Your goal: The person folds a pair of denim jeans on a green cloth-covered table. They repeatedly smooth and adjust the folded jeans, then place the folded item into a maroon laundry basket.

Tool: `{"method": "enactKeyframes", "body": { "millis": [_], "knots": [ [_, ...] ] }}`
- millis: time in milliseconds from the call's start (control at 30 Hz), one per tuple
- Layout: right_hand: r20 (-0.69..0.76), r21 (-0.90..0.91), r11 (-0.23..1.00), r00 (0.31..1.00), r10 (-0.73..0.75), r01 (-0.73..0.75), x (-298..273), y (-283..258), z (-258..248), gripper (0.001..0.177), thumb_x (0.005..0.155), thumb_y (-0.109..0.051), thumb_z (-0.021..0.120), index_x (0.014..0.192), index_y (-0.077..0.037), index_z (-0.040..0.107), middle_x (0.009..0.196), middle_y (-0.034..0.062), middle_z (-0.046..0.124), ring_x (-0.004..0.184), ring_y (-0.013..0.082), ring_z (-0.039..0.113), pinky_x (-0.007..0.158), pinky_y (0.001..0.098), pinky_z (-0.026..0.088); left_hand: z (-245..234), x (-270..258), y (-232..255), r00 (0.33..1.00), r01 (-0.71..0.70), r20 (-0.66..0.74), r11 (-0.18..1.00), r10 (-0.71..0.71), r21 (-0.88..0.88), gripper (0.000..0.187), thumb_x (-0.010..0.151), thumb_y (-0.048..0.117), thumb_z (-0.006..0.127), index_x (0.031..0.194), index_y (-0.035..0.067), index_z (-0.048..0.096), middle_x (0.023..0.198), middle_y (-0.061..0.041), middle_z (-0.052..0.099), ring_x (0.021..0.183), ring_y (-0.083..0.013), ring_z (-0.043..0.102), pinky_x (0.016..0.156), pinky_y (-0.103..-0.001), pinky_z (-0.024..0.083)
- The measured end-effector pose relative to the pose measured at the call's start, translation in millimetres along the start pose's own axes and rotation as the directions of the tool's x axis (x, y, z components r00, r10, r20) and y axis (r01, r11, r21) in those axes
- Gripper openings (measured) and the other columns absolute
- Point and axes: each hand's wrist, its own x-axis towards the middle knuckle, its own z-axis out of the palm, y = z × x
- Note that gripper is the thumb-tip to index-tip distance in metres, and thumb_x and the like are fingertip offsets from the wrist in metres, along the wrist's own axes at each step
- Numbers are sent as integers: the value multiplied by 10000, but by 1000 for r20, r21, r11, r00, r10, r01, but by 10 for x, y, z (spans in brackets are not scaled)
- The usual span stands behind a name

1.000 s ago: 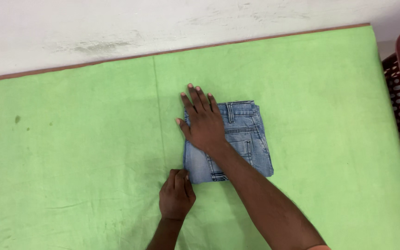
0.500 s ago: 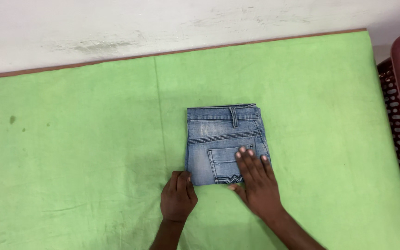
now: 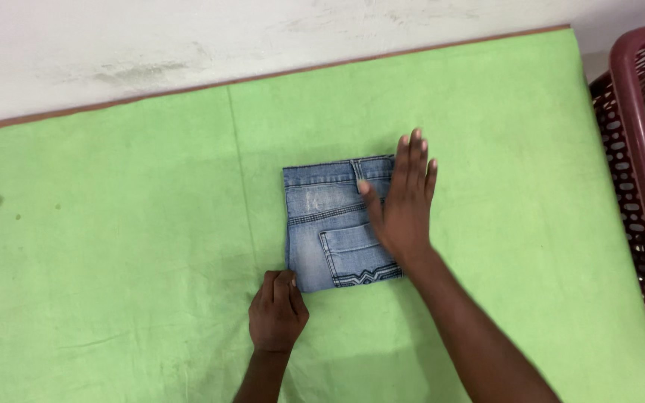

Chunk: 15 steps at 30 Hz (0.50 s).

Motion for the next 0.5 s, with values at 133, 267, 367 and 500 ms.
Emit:
{"method": "enactKeyframes", "body": {
  "millis": [133, 267, 367, 500],
  "knots": [
    [142, 53, 961, 951, -275, 270, -654, -522, -23, 974, 965, -691, 489, 1613, -15, 220, 1689, 239, 178, 1579, 385, 161, 1266, 579, 118, -11, -28, 4, 1000, 2, 2, 1000, -2, 8, 143, 923, 55, 582, 1062, 65, 617, 986, -95, 645, 764, -308, 685, 620, -412, 558],
    [195, 98, 929, 909, -368, 356, -493, -635, 146, 976, 925, -745, 492, 1596, -63, 299, 1675, 191, 233, 1562, 336, 205, 1265, 540, 158, -10, -11, -7, 1000, 2, 19, 1000, -2, 4, 171, 904, 57, 583, 1071, 41, 612, 990, -114, 643, 766, -316, 684, 618, -415, 561],
    [204, 36, 944, 922, -329, 329, -79, -602, 301, 932, 966, -722, 458, 1613, -67, 310, 1692, 184, 250, 1572, 342, 227, 1272, 529, 172, -2, -71, 11, 1000, 15, 23, 1000, -14, -7, 146, 924, 57, 584, 1066, 37, 614, 989, -118, 648, 759, -315, 681, 621, -414, 561],
    [129, -75, 954, 952, -278, 289, 500, -666, 512, 919, 1005, -723, 407, 1633, -62, 289, 1704, 181, 240, 1581, 337, 244, 1280, 535, 178, 12, 10, -38, 999, 19, 32, 1000, -19, 0, 121, 929, 55, 586, 1045, 46, 620, 976, -110, 656, 761, -307, 683, 631, -411, 565]
  ]
}}
